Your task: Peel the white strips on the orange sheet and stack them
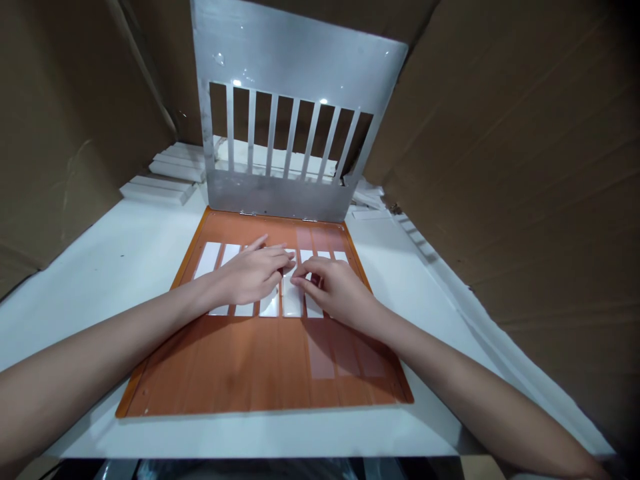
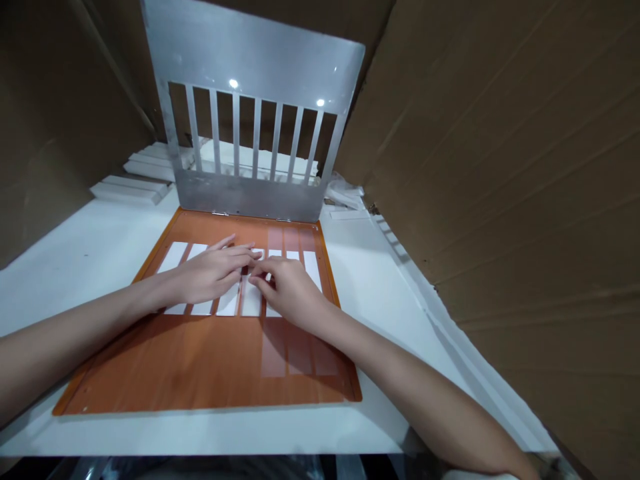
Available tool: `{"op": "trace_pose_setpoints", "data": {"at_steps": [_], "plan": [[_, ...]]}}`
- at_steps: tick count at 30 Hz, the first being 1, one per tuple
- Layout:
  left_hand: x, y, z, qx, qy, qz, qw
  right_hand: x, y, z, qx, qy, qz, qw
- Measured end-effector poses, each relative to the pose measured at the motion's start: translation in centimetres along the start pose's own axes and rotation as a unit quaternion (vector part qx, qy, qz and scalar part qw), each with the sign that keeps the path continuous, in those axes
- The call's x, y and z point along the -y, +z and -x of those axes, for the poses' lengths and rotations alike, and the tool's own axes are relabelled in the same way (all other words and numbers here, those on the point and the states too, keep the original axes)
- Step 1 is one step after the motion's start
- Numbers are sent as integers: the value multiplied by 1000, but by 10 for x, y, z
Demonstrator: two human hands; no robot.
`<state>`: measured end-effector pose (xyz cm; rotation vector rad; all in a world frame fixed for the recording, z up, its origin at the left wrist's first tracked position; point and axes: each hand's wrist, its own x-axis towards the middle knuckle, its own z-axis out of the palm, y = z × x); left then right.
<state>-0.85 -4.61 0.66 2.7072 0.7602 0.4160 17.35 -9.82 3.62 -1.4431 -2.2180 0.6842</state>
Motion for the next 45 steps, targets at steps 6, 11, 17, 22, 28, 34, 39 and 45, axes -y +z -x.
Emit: {"op": "trace_pose_setpoints", "data": {"at_steps": [6,11,17,22,28,34,39,45], "plan": [[-4,-2,1,5,2,-25,1000,-11,14,0,-63,-10,29,998],[-6,2,0,-29,14,-50,998,-15,19,1,-77,-8,64,995],[-3,5,0,-38,-3,-46,998,-14,23,-1,-96,-1,85,992],[2,9,0,-38,-14,-24,999,-16,25,-2,-108,33,100,989],[5,13,-1,-30,-31,-6,999,-15,27,-2,-114,39,87,989],[4,12,-2,-21,-40,8,999,-15,27,-1,-113,36,88,989],[4,12,-2,-18,-37,9,999,-16,28,-1,-106,38,85,990],[4,11,-2,-18,-38,11,999,-16,28,-2,-108,37,86,990]]}}
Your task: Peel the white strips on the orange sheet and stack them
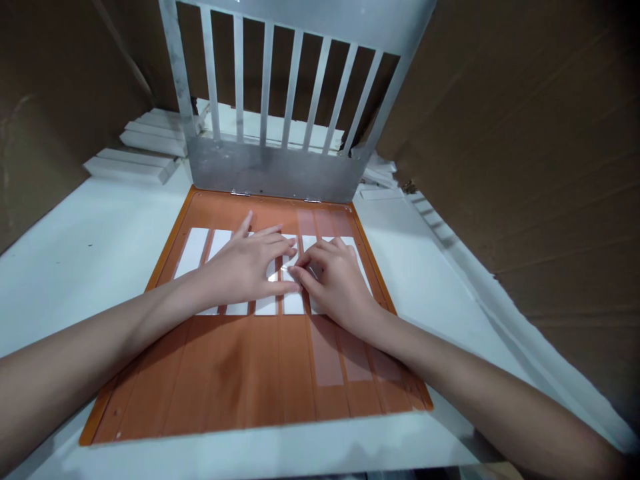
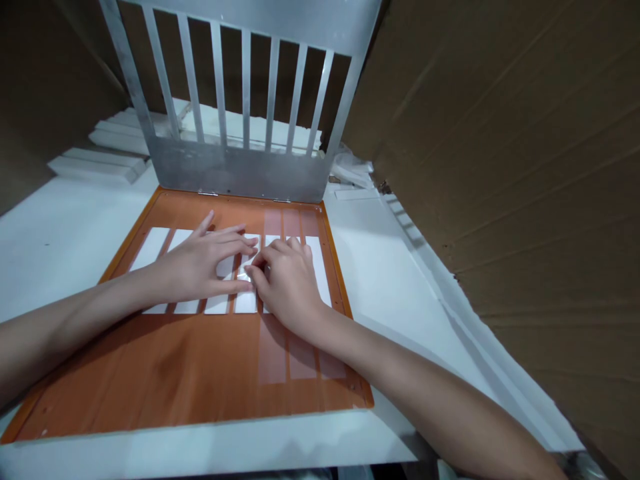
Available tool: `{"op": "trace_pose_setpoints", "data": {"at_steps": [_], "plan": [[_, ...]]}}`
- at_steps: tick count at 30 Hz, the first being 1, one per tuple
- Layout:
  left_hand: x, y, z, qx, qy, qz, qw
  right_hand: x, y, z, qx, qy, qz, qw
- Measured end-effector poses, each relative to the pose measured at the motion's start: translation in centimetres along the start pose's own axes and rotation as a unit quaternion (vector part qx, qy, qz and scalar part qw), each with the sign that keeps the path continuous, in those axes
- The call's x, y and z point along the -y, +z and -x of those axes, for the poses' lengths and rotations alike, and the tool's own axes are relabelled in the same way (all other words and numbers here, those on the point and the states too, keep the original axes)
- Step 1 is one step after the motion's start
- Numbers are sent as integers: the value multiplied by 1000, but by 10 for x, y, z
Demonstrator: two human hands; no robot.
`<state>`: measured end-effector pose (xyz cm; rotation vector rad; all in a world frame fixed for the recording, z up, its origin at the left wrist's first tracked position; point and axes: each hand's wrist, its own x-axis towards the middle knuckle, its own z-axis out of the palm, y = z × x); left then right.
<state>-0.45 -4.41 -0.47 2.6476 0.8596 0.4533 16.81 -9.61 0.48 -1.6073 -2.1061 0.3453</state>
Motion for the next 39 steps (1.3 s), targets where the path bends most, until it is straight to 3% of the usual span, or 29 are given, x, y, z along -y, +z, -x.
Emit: {"op": "trace_pose_setpoints", "data": {"at_steps": [21,32,35,39], "plan": [[2,2,-1,-10,3,-2,1000,-1,2,-1,-4,-1,6,1000],[2,5,0,-18,-4,-21,1000,-4,2,-9,-18,9,72,997],[2,5,-1,-16,-6,-21,1000,0,-7,-10,-27,-6,88,996],[1,4,-1,-22,-3,-21,1000,21,-28,6,55,-82,107,989]]}}
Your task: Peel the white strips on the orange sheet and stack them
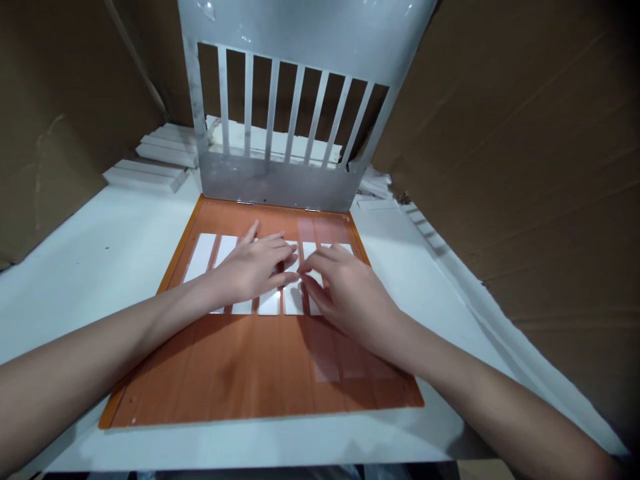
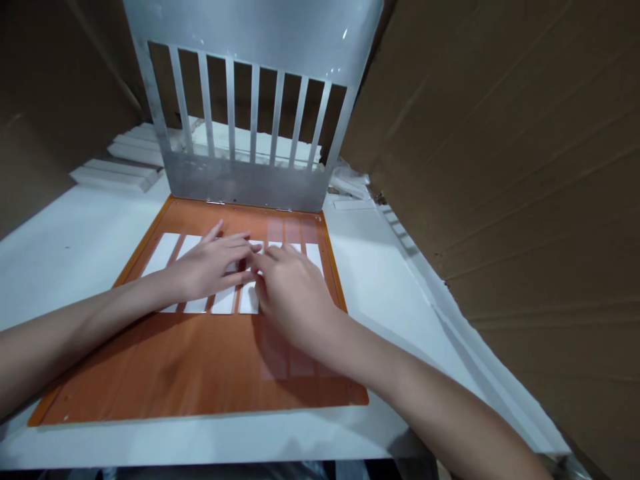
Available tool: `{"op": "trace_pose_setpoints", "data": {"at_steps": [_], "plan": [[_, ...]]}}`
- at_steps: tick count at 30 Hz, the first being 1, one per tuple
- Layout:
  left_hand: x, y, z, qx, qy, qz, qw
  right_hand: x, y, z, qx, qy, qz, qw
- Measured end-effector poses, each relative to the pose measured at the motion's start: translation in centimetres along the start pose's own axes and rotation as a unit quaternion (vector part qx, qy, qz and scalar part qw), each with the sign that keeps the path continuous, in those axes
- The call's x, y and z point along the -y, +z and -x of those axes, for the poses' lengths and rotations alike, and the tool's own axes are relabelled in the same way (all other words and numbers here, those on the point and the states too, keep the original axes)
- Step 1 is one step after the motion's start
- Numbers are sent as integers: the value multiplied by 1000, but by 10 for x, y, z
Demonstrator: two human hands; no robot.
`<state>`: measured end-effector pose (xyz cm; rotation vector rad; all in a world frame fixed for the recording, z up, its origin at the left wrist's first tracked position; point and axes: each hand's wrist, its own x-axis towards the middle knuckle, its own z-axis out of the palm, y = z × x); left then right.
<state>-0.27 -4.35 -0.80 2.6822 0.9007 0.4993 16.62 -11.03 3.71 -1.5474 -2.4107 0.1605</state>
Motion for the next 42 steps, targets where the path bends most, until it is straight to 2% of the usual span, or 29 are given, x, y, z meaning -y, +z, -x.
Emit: {"op": "trace_pose_setpoints", "data": {"at_steps": [5,8,13,31,42], "plan": [[1,2,1,-22,0,4,1000,22,-6,20,178,-31,100,978],[2,3,1,-28,5,2,1000,26,-3,20,221,-51,136,964],[3,3,1,-27,1,2,1000,27,-4,17,228,-78,153,958],[3,2,2,-18,0,8,1000,25,1,18,241,-90,149,955],[-2,-2,-10,-7,-19,-63,998,28,-6,19,234,-100,149,956]]}}
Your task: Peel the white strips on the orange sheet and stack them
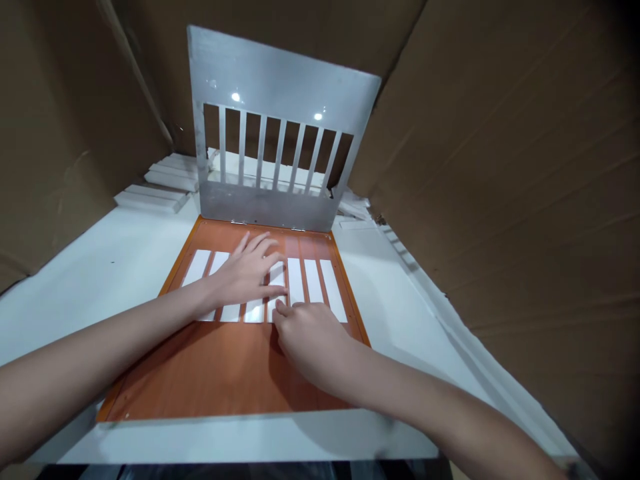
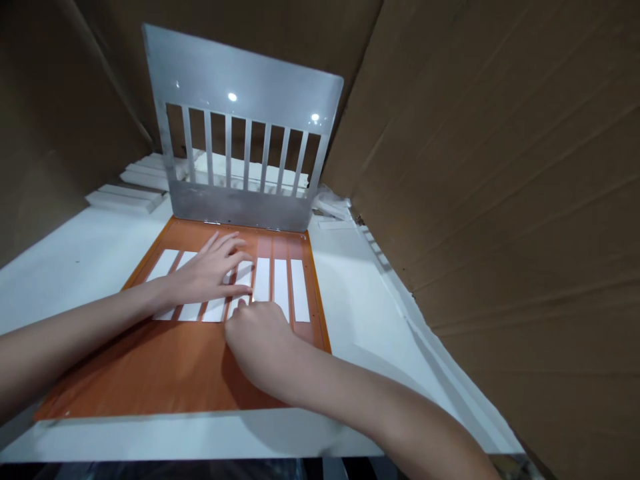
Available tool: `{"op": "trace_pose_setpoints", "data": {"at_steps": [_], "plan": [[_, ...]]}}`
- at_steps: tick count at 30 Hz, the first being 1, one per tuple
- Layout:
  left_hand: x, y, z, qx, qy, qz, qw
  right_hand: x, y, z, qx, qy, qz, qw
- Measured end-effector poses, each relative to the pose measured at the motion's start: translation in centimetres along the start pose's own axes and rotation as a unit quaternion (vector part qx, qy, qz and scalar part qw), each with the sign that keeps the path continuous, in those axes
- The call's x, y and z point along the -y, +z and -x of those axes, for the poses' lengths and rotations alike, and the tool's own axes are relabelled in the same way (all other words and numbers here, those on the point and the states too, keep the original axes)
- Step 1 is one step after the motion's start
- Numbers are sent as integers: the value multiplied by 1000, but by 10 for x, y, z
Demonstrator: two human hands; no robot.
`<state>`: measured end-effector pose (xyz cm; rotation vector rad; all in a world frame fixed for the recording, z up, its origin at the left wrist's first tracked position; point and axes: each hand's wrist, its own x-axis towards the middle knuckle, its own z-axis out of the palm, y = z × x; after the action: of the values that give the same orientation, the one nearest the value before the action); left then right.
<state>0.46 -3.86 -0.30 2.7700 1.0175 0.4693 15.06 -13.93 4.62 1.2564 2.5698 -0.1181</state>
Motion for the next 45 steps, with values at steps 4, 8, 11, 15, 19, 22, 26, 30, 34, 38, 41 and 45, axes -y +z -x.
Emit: {"op": "trace_pose_setpoints", "data": {"at_steps": [4,8,11,15,19,22,26,30,34,38,41,45], "plan": [[3,1,-9,2,-19,-25,999,0,1,2,-6,-1,6,1000],[7,5,-19,3,-41,-47,998,0,2,2,-9,-7,15,1000],[10,6,-24,-6,-46,-59,997,0,1,2,-22,-15,17,1000],[6,0,-26,-22,-54,-40,998,0,-1,3,-24,-7,13,1000],[-9,-9,-25,-25,-49,13,998,-2,6,1,-44,-6,10,999],[-24,-9,-21,-31,-45,15,998,-4,13,-1,-32,7,18,999],[-35,-5,-14,-44,-22,3,999,-4,15,-2,-29,30,8,999],[-32,0,-10,-29,19,-6,999,-3,12,0,-60,30,-16,998],[-29,3,-9,-9,22,15,1000,-3,10,1,-61,31,-29,997],[-29,3,-9,6,10,29,1000,-6,11,0,-54,39,-39,997],[-30,1,-9,18,8,35,999,-4,13,-1,-63,54,-48,995],[-27,0,-8,28,5,53,998,-5,7,-3,-108,52,-85,989]]}}
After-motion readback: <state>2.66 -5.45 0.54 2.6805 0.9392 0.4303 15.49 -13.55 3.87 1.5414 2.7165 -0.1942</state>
